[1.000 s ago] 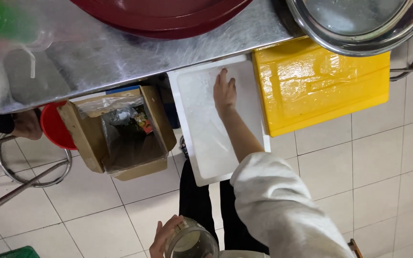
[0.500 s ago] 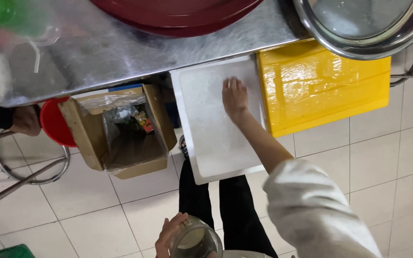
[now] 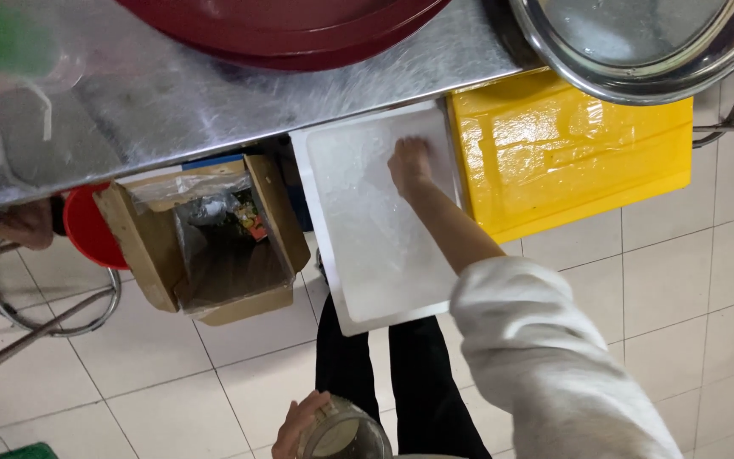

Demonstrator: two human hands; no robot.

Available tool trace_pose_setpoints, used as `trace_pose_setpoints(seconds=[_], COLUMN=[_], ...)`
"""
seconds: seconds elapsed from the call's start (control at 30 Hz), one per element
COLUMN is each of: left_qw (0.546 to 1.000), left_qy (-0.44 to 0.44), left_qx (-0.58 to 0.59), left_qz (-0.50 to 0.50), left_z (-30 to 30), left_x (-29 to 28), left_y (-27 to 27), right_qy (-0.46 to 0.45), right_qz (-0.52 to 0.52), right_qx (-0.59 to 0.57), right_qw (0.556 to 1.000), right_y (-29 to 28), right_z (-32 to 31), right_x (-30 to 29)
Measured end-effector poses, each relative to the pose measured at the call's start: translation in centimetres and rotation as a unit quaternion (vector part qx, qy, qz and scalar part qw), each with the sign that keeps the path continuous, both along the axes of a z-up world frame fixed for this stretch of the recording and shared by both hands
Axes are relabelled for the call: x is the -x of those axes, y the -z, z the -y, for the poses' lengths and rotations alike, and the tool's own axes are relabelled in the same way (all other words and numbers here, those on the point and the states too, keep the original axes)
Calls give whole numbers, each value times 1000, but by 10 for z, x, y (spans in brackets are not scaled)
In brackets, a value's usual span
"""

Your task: The person muddles fruit in a shaker cup using a spoon, then adds ice from a cooler. They seal the shaker and shake it vigorously to mix the contents.

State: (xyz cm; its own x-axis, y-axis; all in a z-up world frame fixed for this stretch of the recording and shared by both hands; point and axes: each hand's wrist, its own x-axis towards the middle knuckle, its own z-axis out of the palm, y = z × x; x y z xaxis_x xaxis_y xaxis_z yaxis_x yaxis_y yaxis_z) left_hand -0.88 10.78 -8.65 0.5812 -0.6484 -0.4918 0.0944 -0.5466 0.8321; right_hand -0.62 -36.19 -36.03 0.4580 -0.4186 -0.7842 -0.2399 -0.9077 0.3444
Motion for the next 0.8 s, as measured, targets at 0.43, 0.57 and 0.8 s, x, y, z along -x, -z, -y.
trace_pose_setpoints(seconds=[0.43, 0.57, 0.8], left_qw=[997, 992, 995], left_qy=[37, 60, 48], left_qx=[61, 108, 84], left_qz=[-40, -30, 5], left_z=[-6, 4, 30], left_x=[19, 13, 9], left_y=[20, 9, -17], right_qy=[550, 583, 476], right_qz=[316, 319, 285], right_qx=[-252, -237, -301], right_qw=[731, 709, 775], right_y=[-40, -46, -7], right_z=[-115, -113, -130], right_x=[86, 85, 96])
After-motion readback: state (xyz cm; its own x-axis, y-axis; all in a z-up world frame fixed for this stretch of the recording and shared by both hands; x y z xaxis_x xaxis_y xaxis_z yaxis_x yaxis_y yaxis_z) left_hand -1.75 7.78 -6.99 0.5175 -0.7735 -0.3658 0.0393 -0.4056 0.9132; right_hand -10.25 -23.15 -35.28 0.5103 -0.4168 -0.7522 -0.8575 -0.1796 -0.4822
